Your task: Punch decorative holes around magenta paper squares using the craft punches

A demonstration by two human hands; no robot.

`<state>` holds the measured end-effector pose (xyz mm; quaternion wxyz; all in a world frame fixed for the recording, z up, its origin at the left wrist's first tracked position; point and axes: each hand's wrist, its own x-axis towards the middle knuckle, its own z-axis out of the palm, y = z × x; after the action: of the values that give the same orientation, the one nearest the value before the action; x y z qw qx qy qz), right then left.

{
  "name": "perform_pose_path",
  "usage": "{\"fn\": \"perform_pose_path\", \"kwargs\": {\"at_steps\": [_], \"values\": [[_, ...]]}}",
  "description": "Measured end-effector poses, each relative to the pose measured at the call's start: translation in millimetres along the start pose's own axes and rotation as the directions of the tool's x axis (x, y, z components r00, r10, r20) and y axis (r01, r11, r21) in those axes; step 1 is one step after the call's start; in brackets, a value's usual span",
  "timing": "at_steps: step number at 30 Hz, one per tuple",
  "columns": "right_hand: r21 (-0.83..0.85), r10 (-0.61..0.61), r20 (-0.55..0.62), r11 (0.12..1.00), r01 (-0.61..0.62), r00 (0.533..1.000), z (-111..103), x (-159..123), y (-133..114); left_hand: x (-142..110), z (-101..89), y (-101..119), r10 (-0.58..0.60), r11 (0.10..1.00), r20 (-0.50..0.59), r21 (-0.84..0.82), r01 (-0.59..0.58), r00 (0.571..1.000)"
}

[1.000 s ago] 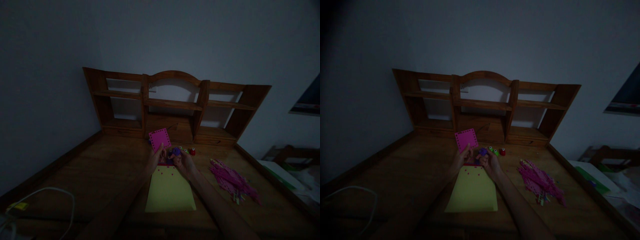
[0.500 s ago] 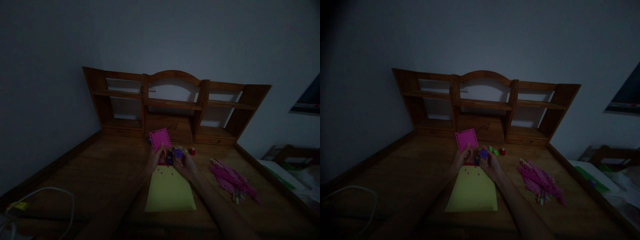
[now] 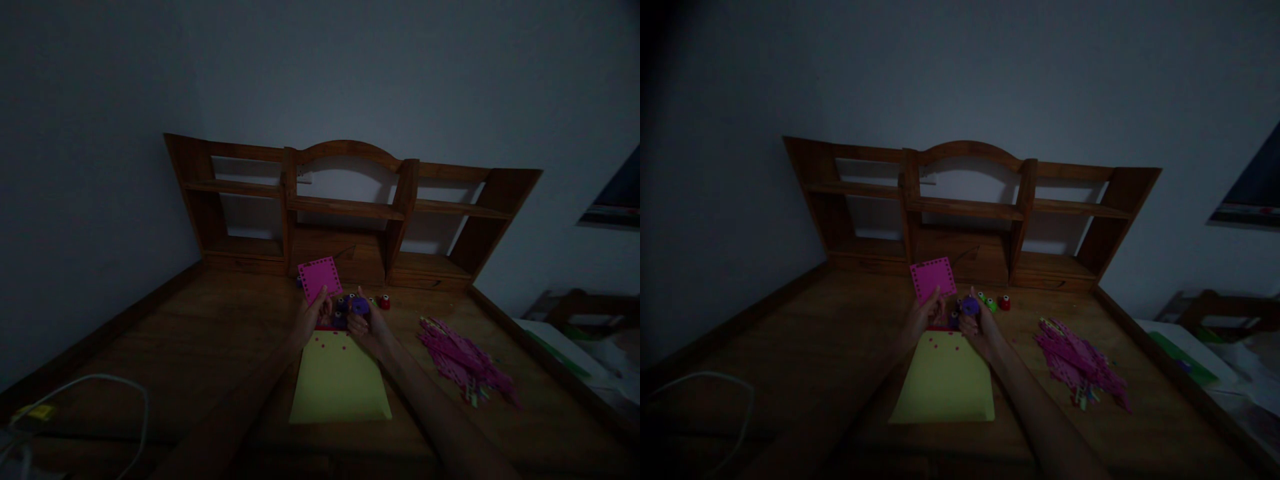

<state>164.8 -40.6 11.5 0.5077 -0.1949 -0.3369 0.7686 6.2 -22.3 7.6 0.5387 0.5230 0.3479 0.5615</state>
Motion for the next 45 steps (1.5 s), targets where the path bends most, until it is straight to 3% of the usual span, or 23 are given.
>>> {"fn": "perform_pose_path", "kwargs": {"at_steps": [5, 10, 19, 26, 36, 45], "values": [[0.101, 0.018, -0.126, 0.995, -0.006, 0.992, 3, 1, -1, 2, -0.1, -2, -0.009, 1.0, 0.009, -0.015, 0.009, 1.0], [0.131, 0.04, -0.122, 0.991, -0.024, 0.992, 2, 2, 0, 3, -0.3, -4, -0.006, 1.0, 0.007, -0.02, 0.006, 1.0], [-0.102, -0.054, -0.133, 0.994, 0.041, 0.99, 14, -3, 0, 2, 0.2, -2, -0.019, 1.0, 0.001, -0.006, 0.019, 1.0], [-0.274, -0.215, -0.051, 0.942, 0.193, 0.975, 13, -3, 5, 2, 0.7, -2, -0.014, 0.999, -0.026, -0.041, 0.012, 1.0], [-0.372, -0.212, -0.157, 0.917, 0.141, 0.965, 2, 3, -2, 2, 1.9, 2, 0.014, 1.0, -0.022, 0.016, -0.014, 1.0], [-0.418, -0.265, -0.131, 0.888, 0.189, 0.955, 6, 1, -1, 2, -0.4, -2, -0.002, 1.0, -0.014, 0.019, 0.002, 1.0]]}}
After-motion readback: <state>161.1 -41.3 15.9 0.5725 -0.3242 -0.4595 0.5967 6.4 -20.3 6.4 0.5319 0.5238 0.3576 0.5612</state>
